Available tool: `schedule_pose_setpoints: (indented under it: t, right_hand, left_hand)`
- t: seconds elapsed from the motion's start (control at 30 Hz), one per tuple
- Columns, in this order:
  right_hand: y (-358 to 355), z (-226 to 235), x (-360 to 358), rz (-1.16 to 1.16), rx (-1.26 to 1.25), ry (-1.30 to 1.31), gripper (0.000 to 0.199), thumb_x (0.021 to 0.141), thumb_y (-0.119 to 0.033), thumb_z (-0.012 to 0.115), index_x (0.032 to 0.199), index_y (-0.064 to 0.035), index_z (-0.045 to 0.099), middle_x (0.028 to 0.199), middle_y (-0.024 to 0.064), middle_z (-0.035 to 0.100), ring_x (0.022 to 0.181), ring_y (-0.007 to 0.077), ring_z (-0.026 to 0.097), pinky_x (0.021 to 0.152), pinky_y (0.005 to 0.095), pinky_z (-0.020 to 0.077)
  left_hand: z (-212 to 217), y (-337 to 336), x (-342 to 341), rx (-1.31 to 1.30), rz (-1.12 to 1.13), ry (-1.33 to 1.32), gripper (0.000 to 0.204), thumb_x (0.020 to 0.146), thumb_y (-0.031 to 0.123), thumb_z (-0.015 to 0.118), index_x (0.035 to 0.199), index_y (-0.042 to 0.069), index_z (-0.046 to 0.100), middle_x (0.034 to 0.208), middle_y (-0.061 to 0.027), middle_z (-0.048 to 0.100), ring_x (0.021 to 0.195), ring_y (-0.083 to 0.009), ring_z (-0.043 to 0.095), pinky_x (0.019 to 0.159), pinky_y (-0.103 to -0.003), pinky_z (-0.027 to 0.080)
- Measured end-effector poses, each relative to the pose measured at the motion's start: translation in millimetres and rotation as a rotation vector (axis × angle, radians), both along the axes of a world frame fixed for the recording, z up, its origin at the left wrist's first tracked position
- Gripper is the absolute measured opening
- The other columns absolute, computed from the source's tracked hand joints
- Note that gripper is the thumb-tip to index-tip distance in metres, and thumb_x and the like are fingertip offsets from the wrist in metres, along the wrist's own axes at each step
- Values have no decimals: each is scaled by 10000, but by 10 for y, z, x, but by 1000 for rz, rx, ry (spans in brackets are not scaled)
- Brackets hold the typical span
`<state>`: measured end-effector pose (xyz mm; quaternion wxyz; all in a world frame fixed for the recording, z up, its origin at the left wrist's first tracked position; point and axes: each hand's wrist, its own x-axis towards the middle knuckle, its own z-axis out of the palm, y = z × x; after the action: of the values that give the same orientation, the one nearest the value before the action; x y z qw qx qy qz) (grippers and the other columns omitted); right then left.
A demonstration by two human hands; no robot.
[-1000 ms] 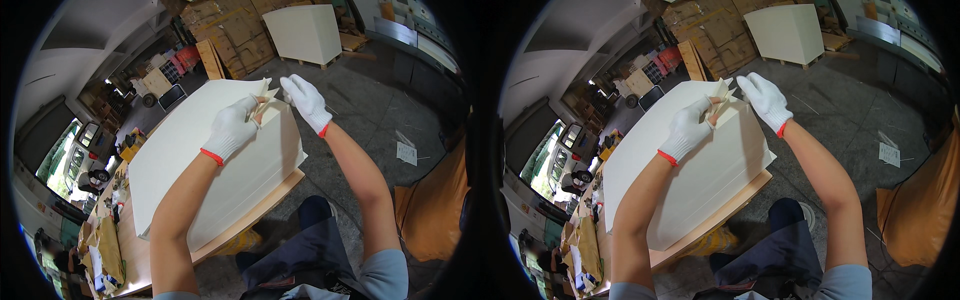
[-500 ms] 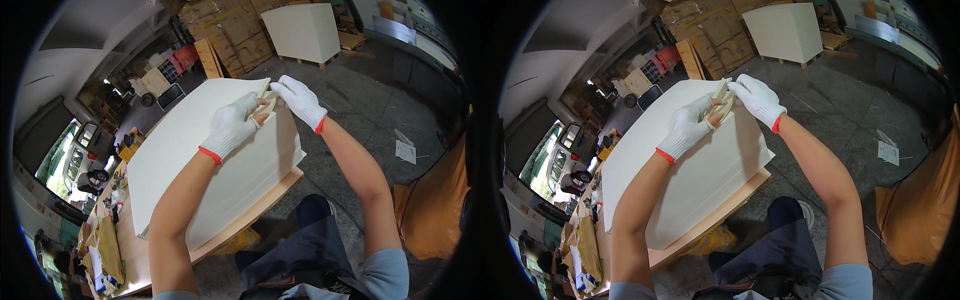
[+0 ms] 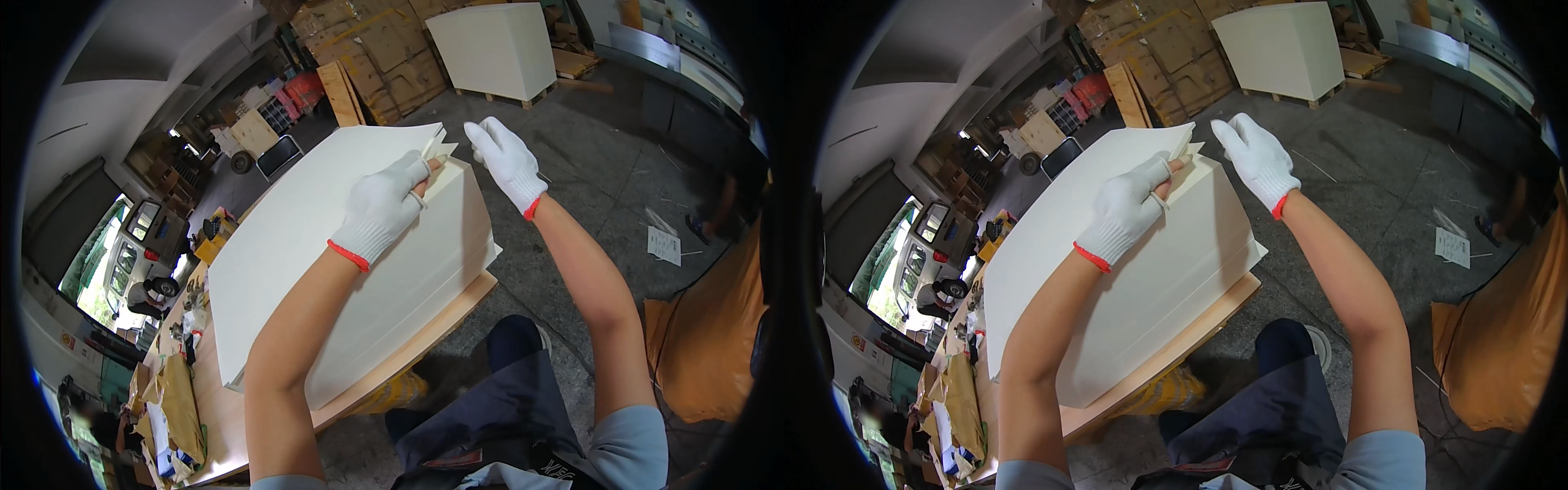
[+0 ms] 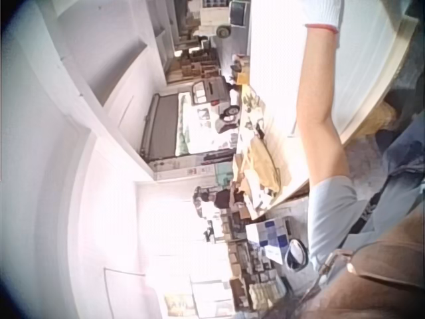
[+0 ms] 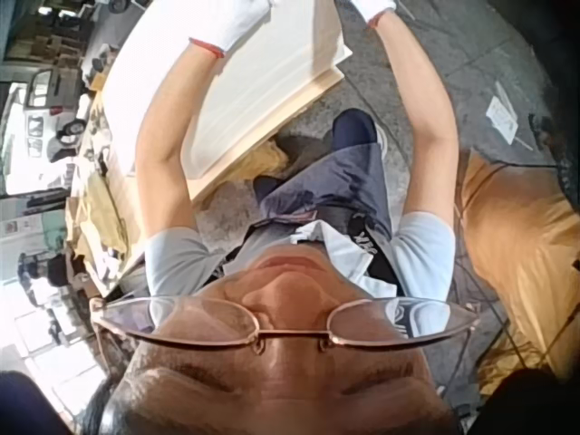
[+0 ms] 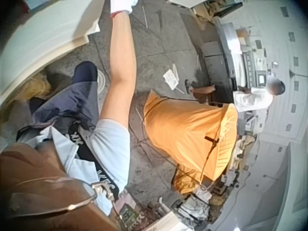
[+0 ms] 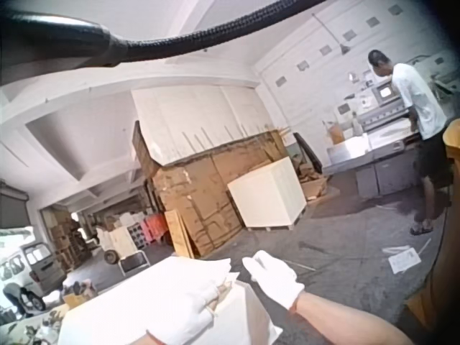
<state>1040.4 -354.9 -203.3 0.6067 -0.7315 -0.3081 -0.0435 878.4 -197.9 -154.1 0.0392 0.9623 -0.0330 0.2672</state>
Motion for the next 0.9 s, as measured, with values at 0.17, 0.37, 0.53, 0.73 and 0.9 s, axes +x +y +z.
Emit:
schedule_pose_setpoints:
  t: [0.17, 0.37, 0.53, 0.73, 0.9]
  right_hand:
    - [-54, 19, -87, 81, -503, -191, 623, 921, -655, 477, 888, -55, 640, 837, 159, 681, 827, 314, 673, 735, 417, 487]
    - [-82, 176, -76, 81, -604, -437, 575, 913, -635, 496, 938, -85, 661, 832, 149, 684, 814, 325, 667, 730, 426, 495]
    - [-24, 200, -27, 61, -501, -634, 524, 935, -595, 504, 937, -86, 630, 821, 140, 664, 808, 336, 648, 716, 445, 485]
    - [155, 241, 8, 180, -256, -301, 532, 964, -571, 455, 999, -78, 652, 898, 134, 671, 844, 314, 637, 766, 410, 480]
    - [232, 145, -79, 181, -74, -21, 605, 971, -613, 438, 901, -35, 604, 824, 151, 608, 787, 311, 581, 749, 403, 441]
  left_hand:
    - [205, -260, -91, -257, 171, 219, 409, 969, 254, 622, 1373, 197, 594, 904, -153, 732, 746, -275, 710, 724, -380, 536]
    - [62, -13, 94, -8, 126, 104, 330, 949, 300, 639, 1223, 116, 632, 910, -160, 727, 773, -319, 704, 694, -415, 528]
    - [-15, 230, 379, 50, 111, 38, 254, 920, 286, 648, 1077, 86, 643, 968, -181, 709, 888, -358, 682, 756, -454, 518]
    - [-12, 160, 295, -124, 140, 93, 307, 943, 275, 630, 1207, 120, 660, 1075, -183, 713, 930, -372, 675, 806, -420, 516]
    - [-66, 149, 81, -464, 101, 164, 401, 949, 304, 651, 1303, 116, 637, 1003, -146, 733, 864, -263, 698, 789, -366, 521]
